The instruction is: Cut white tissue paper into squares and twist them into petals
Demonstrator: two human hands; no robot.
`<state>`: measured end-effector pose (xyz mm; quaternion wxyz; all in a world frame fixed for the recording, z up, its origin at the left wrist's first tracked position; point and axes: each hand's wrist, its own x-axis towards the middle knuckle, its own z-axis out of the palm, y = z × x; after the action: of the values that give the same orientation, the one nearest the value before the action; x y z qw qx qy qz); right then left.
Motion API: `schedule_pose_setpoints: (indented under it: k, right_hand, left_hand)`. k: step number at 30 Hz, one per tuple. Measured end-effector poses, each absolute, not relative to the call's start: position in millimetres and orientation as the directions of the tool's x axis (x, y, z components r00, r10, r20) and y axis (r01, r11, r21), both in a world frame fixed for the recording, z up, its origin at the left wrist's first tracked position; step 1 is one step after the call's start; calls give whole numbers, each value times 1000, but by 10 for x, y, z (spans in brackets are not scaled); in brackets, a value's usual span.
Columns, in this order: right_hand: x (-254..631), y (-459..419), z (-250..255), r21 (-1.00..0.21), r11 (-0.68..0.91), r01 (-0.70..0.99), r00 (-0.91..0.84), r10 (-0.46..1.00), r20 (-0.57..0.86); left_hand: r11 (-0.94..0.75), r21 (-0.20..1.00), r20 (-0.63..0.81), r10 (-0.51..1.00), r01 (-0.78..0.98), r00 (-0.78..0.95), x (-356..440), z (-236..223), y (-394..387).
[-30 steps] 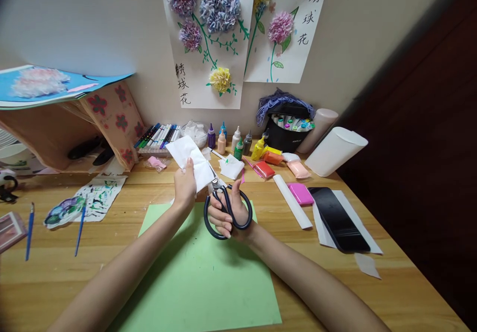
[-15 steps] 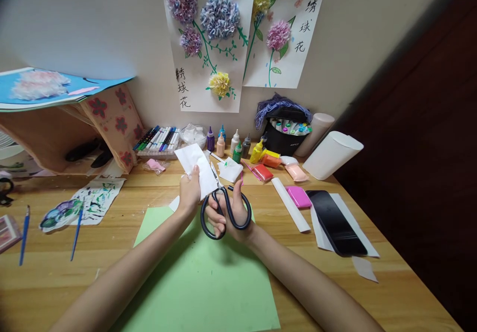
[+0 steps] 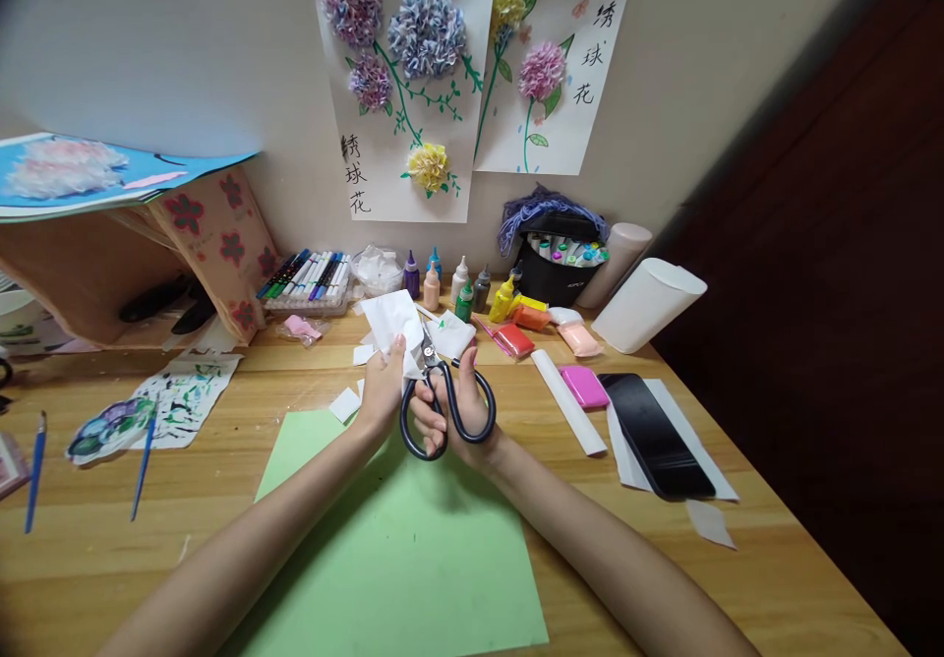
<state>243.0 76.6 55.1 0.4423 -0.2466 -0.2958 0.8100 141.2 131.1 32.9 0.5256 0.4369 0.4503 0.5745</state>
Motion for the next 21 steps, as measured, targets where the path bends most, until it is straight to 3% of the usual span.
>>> schedule_pose_setpoints:
  k: [21]
  right_hand:
    - [2525,844,709,-731,-391,-559,-401,899,-174]
  left_hand:
    - [99,981,-86,993,-165,81,1459,388,1232]
